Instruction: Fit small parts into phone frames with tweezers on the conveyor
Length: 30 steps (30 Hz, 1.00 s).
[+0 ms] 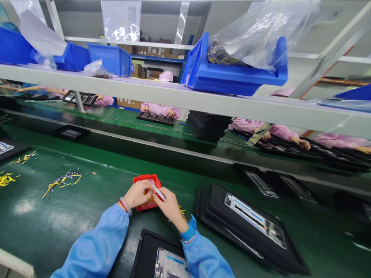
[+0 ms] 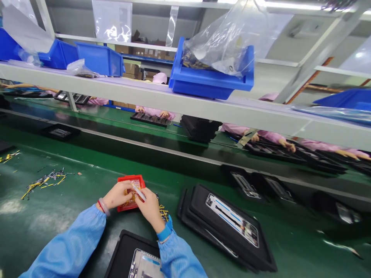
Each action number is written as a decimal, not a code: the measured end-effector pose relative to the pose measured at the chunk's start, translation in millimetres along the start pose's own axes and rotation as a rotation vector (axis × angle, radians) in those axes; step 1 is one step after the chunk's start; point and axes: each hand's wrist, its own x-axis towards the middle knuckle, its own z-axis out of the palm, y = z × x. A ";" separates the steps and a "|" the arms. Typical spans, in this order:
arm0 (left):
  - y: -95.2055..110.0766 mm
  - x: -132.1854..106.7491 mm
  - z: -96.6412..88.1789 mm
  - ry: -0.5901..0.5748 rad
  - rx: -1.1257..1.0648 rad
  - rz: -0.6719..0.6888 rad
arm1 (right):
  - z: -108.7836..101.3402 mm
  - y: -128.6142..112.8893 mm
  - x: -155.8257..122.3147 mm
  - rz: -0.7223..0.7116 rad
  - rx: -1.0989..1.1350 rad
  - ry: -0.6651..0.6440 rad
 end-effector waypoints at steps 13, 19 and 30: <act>0.3 -2.2 -4.8 0.112 0.213 -0.203 | -19.5 2.9 2.7 0.177 0.250 0.033; 2.5 -3.6 -0.4 0.183 0.135 -0.210 | -34.7 -1.6 -3.2 0.267 0.369 0.018; 28.2 -12.8 16.7 0.220 -0.281 -0.082 | -45.3 -10.7 -31.7 0.337 0.468 0.020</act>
